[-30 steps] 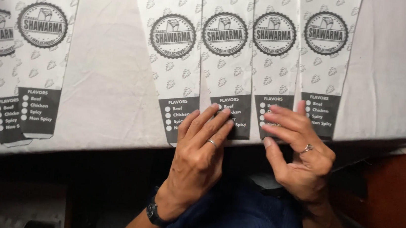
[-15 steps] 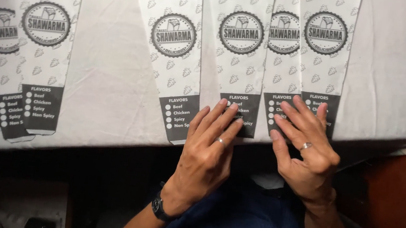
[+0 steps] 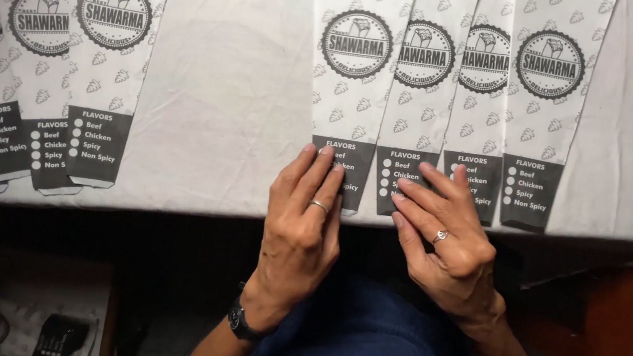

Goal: The person organizes a set of paper shawarma sleeves on a table, aligning them, checking their labels, and then applying adhesive from a bottle to the edge of one sleeve.

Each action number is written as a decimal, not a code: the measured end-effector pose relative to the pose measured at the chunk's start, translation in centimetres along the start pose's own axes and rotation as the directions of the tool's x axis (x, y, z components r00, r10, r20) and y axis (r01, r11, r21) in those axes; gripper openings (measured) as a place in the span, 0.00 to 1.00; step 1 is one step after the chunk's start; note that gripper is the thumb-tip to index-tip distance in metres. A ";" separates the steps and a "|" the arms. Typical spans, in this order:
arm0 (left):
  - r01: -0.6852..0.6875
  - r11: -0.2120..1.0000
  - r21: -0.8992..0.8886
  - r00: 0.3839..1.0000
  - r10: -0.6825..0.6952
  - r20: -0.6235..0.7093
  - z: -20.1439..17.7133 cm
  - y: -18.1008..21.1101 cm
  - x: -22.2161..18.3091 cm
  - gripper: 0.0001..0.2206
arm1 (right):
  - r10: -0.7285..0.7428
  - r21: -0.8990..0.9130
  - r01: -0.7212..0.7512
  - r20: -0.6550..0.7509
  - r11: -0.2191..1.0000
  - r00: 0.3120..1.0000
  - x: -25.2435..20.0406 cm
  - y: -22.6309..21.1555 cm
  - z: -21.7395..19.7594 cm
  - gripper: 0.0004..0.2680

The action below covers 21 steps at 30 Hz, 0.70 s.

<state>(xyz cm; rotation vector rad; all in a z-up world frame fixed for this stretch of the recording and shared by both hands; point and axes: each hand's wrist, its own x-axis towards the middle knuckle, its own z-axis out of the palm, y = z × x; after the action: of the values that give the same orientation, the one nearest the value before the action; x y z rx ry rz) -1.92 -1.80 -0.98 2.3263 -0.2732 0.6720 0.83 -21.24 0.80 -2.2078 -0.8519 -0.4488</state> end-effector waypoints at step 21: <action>-0.127 0.957 -0.260 0.991 0.133 0.005 -2.6 -2.0 -0.4 0.04 | -0.170 0.152 0.164 0.025 0.975 0.985 2.6 -2.0 2.6 0.03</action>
<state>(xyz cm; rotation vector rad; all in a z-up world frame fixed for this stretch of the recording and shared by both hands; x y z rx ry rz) -2.58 1.40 -0.72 2.0786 -0.4986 0.6328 1.53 -17.18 1.43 -2.0217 -1.0620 -0.4098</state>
